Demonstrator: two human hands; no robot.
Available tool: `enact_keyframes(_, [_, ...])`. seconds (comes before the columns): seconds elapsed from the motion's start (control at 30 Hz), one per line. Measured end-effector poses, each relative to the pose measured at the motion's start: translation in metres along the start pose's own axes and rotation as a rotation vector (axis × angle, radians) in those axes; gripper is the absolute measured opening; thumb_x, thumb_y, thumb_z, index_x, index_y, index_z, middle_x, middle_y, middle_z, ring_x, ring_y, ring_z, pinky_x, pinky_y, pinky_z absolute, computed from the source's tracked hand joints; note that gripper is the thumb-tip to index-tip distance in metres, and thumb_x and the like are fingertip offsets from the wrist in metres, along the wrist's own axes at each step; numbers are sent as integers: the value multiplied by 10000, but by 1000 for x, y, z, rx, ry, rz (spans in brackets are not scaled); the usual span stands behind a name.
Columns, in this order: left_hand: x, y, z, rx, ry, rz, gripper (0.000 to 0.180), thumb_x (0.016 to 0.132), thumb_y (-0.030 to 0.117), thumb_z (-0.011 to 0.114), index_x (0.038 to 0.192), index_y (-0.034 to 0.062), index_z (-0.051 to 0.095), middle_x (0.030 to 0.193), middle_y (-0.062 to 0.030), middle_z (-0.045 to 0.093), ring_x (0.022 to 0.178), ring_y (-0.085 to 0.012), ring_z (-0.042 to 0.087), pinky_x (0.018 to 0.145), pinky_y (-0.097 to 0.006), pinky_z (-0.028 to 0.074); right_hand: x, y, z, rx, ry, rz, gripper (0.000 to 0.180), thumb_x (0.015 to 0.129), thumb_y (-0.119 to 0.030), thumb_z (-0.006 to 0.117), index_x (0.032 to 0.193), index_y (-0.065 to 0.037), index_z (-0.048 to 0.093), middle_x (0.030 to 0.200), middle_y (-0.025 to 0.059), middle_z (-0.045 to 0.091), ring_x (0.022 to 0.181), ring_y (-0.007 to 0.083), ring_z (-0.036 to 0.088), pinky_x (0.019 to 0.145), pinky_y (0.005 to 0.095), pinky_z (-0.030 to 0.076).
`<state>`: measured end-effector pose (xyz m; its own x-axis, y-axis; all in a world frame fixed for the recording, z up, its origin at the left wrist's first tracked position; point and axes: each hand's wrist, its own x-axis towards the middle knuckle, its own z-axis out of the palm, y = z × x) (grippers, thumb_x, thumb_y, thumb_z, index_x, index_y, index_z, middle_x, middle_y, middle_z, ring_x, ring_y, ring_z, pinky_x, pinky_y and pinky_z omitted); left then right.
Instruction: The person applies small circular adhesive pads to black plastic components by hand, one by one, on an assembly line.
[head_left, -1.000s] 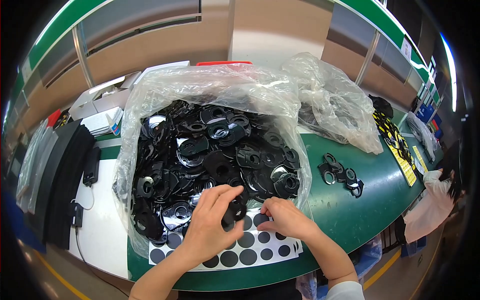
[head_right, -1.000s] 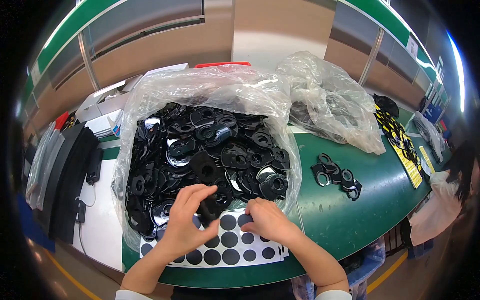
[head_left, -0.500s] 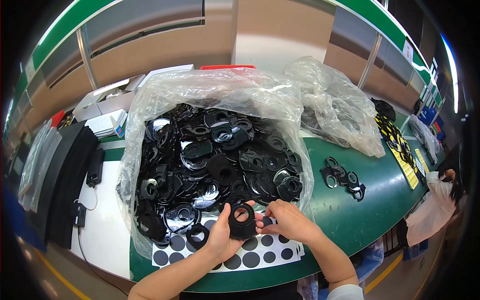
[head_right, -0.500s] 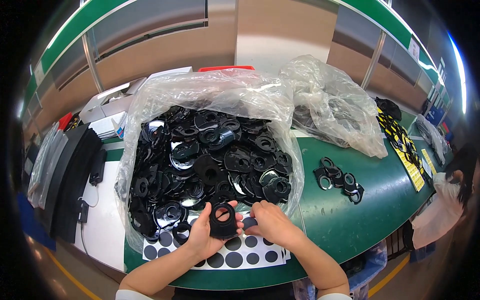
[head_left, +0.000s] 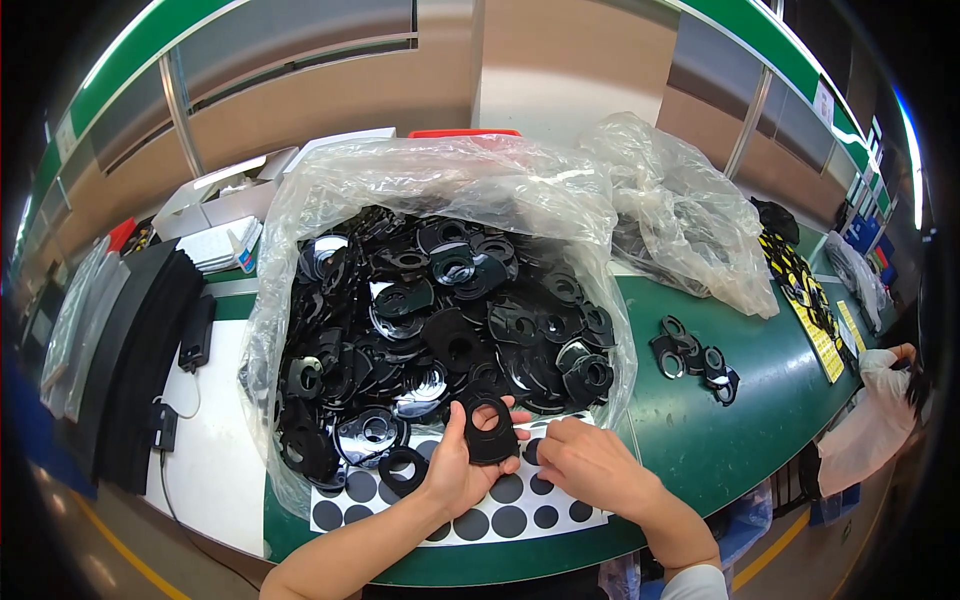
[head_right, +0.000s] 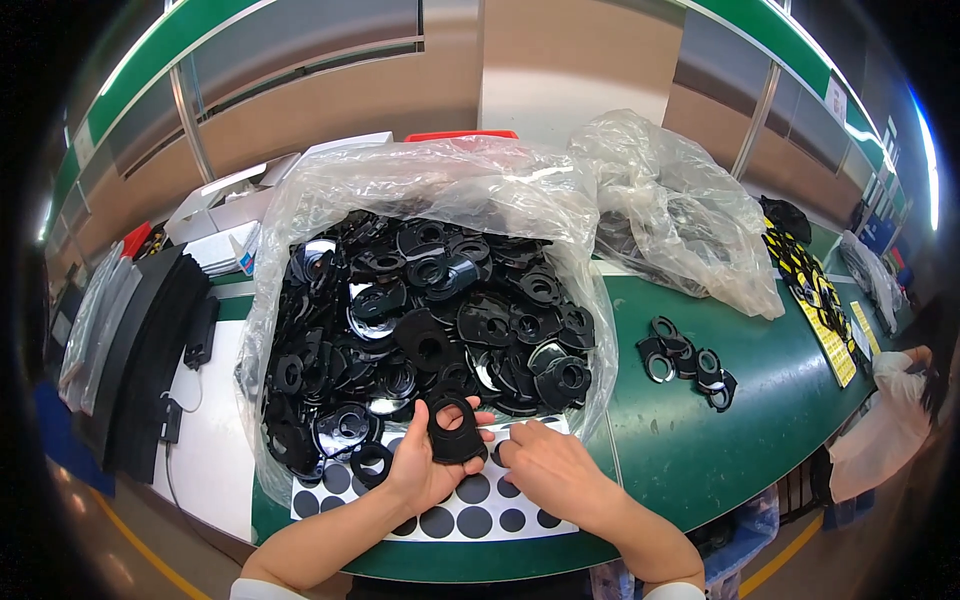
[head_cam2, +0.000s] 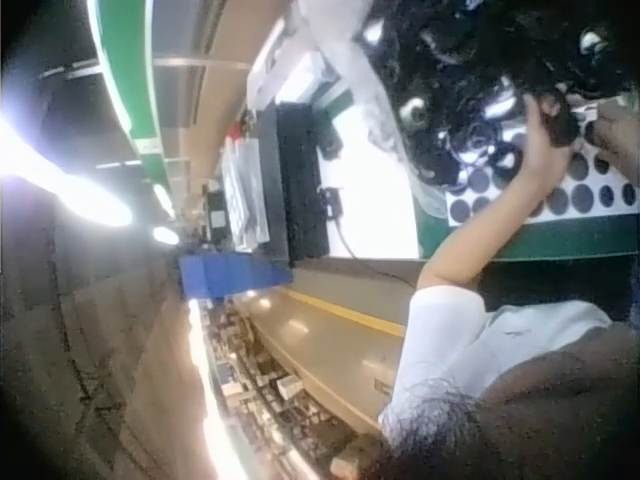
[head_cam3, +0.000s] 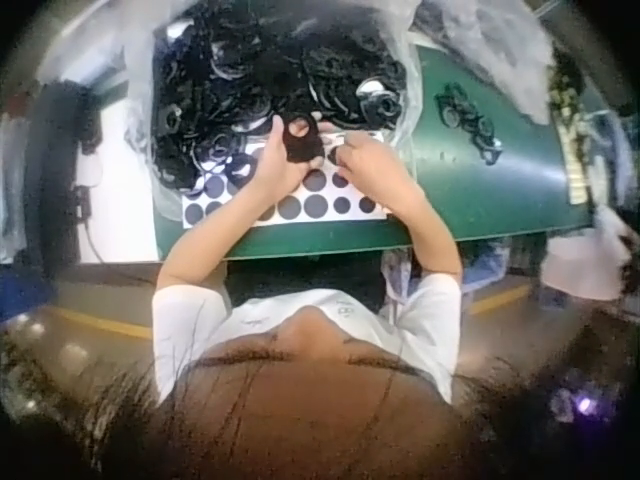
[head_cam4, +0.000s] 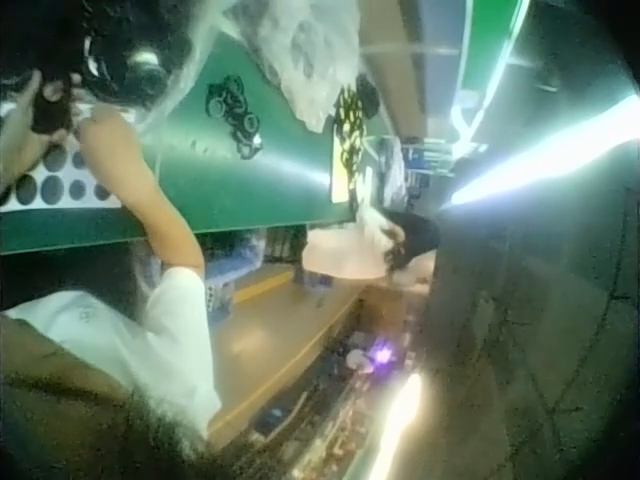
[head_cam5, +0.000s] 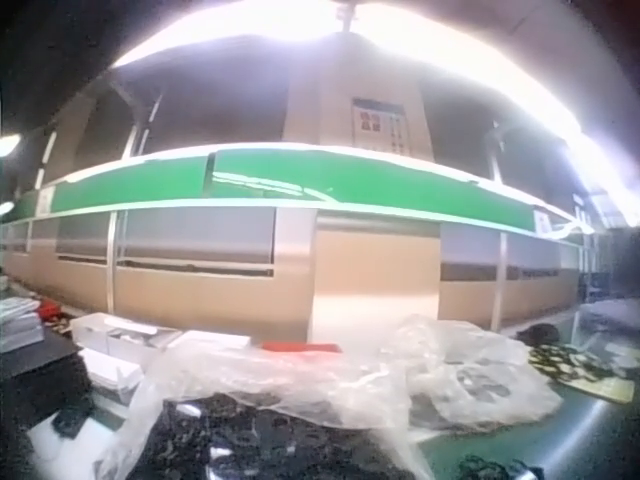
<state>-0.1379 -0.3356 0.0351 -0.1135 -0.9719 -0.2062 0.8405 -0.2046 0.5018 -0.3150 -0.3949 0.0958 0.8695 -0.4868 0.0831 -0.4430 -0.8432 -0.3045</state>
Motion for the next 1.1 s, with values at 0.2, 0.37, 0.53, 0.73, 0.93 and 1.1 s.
enact_keyframes(0.2, [0, 0, 0, 27, 15, 11, 671, 949, 583, 130, 1279, 78, 424, 1214, -126, 508, 970, -222, 517, 703, -316, 410, -4, 1, -37, 522, -167, -75, 106, 768, -91, 696, 762, -36, 606, 747, 37, 549, 673, 180, 573, 564, 288, 455])
enact_keyframes(0.37, [-7, 3, 8, 124, 60, -69, 660, 946, 591, 123, 1124, 65, 480, 1084, -153, 577, 902, -222, 556, 650, -289, 403, 11, 9, -7, 1056, 162, 71, 75, 843, -83, 647, 830, -32, 593, 865, 21, 557, 725, 89, 573, 587, 232, 477])
enact_keyframes(0.53, [-5, -1, 3, 104, -31, -86, 651, 947, 591, 109, 1012, 70, 494, 983, -146, 585, 869, -225, 557, 610, -281, 390, 22, 13, 21, 1226, 144, 204, 95, 890, -77, 587, 900, 14, 560, 975, 68, 489, 750, 111, 583, 605, 221, 511])
enact_keyframes(0.73, [-4, -1, 0, 146, -15, -91, 685, 940, 604, 114, 1024, 56, 517, 931, -131, 580, 829, -214, 555, 609, -286, 393, 26, 12, 27, 1225, 173, 223, 108, 899, -81, 576, 881, 23, 559, 1038, 79, 444, 693, 113, 572, 592, 241, 524])
enact_keyframes(0.93, [-2, -1, 0, 172, -30, -114, 712, 935, 615, 110, 1052, 53, 531, 895, -129, 582, 782, -205, 544, 609, -286, 388, 26, 15, 26, 1238, 139, 235, 113, 897, -82, 577, 850, 20, 567, 1004, 71, 449, 692, 105, 572, 593, 234, 526])
enact_keyframes(1.1, [-3, 0, 1, 166, -21, -124, 712, 935, 615, 106, 1050, 57, 534, 885, -131, 583, 769, -202, 539, 596, -283, 381, 27, 16, 24, 1205, 132, 215, 111, 891, -79, 580, 828, 13, 574, 951, 66, 466, 666, 92, 573, 590, 230, 525])
